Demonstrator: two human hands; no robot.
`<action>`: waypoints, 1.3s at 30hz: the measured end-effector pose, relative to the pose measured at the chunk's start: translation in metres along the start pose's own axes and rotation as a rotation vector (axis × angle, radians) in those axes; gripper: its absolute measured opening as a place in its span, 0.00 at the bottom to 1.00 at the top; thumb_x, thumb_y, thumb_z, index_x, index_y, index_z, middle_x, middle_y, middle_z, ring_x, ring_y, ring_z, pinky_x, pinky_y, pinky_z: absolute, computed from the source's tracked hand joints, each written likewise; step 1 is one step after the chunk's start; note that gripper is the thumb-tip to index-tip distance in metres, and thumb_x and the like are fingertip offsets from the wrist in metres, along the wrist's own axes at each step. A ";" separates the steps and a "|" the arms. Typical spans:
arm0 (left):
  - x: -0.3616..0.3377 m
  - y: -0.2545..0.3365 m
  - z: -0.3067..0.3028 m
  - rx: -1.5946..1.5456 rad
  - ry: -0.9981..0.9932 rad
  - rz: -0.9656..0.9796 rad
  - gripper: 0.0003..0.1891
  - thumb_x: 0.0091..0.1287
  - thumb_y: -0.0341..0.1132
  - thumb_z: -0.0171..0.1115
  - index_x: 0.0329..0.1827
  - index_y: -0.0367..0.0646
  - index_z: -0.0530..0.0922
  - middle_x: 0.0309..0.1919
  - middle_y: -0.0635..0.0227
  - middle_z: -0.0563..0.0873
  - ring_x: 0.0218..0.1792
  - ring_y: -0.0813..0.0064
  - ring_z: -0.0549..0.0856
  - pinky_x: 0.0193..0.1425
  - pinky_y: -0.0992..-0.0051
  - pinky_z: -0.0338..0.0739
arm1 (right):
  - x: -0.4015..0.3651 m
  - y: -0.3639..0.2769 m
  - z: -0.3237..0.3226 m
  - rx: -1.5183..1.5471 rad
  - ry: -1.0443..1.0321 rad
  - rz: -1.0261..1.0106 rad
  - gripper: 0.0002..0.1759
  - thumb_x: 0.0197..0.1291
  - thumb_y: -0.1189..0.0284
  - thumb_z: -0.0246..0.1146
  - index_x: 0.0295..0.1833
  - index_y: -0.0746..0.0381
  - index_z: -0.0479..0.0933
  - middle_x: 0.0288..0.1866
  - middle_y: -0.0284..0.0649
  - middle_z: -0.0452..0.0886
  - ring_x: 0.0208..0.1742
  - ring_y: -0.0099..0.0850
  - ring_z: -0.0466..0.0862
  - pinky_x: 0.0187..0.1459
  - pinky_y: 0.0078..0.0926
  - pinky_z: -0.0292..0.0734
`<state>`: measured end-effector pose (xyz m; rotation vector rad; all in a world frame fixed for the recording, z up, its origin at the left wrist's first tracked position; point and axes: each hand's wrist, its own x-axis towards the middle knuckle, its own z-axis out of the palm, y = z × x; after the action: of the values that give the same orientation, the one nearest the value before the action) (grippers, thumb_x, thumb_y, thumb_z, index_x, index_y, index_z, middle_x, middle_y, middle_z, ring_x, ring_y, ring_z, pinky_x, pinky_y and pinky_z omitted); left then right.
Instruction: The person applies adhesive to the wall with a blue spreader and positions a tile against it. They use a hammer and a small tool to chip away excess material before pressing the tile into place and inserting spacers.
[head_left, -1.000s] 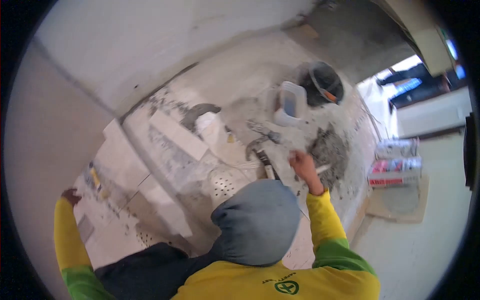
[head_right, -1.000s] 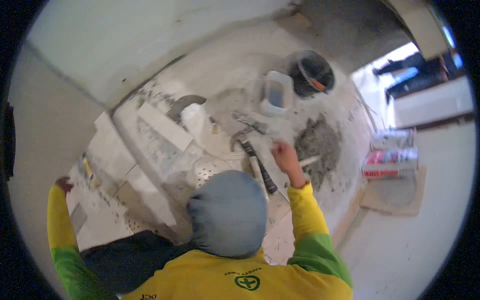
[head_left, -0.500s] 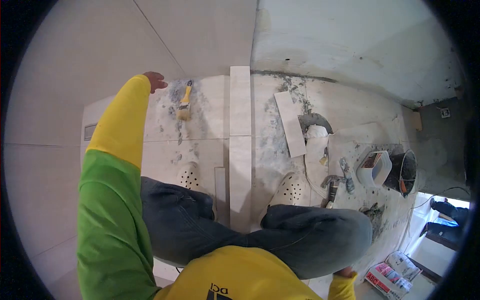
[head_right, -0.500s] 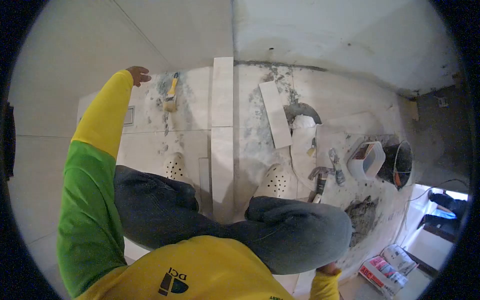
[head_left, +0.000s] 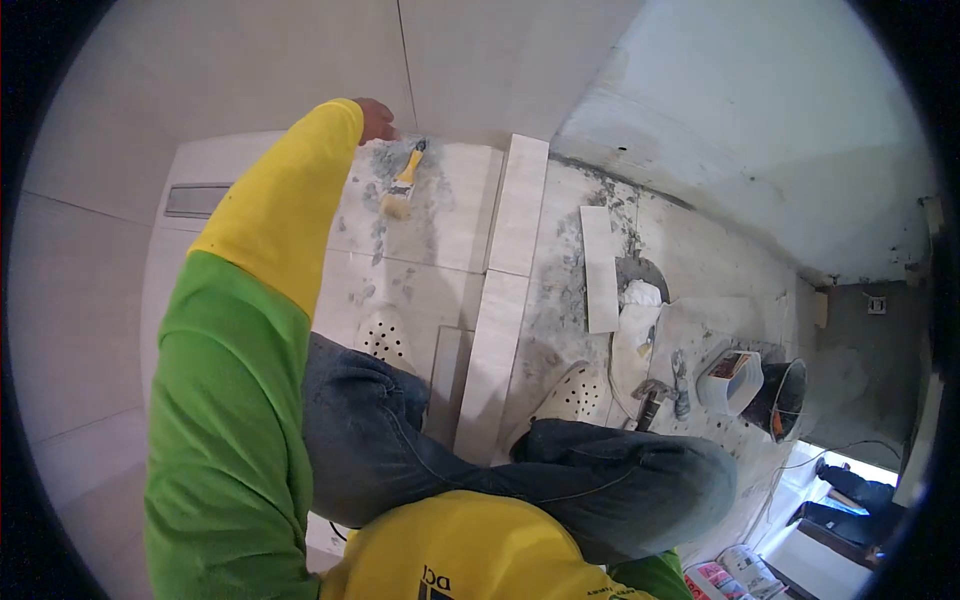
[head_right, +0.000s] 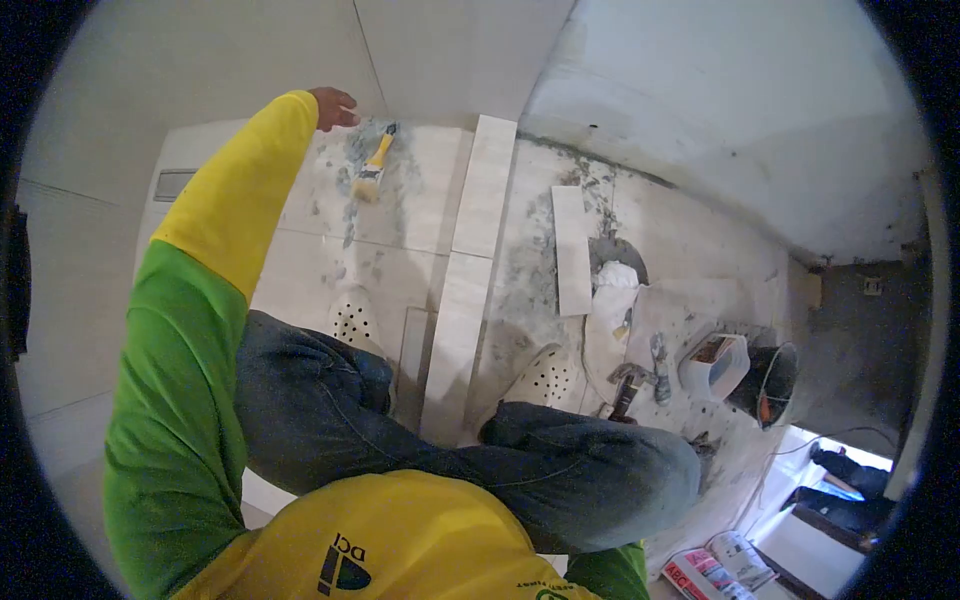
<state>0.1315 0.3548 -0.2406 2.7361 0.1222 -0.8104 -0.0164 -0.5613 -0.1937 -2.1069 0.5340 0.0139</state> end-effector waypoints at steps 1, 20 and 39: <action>0.000 -0.002 0.003 -0.006 0.001 0.001 0.32 0.59 0.39 0.65 0.69 0.57 0.67 0.67 0.60 0.70 0.69 0.61 0.68 0.69 0.65 0.69 | 0.001 -0.001 0.000 -0.004 0.002 -0.004 0.09 0.58 0.74 0.61 0.44 0.63 0.74 0.27 0.35 0.76 0.25 0.26 0.75 0.28 0.27 0.72; -0.001 0.073 -0.097 0.582 -0.063 0.061 0.29 0.65 0.48 0.58 0.66 0.42 0.70 0.64 0.55 0.73 0.62 0.54 0.74 0.68 0.63 0.69 | 0.064 -0.087 -0.015 -0.038 -0.043 -0.228 0.09 0.57 0.75 0.61 0.44 0.62 0.73 0.26 0.32 0.75 0.23 0.25 0.74 0.26 0.25 0.70; -0.078 0.281 0.181 -1.190 0.251 -0.126 0.19 0.65 0.38 0.52 0.55 0.40 0.78 0.48 0.50 0.84 0.50 0.51 0.82 0.58 0.63 0.75 | -0.075 -0.536 0.404 -0.206 -1.335 -1.067 0.14 0.59 0.68 0.63 0.42 0.63 0.68 0.25 0.36 0.72 0.25 0.26 0.73 0.32 0.27 0.71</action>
<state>0.0170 0.0327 -0.2744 1.6699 0.6074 -0.2368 0.1961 0.0433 0.0196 -1.8084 -1.3836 0.7991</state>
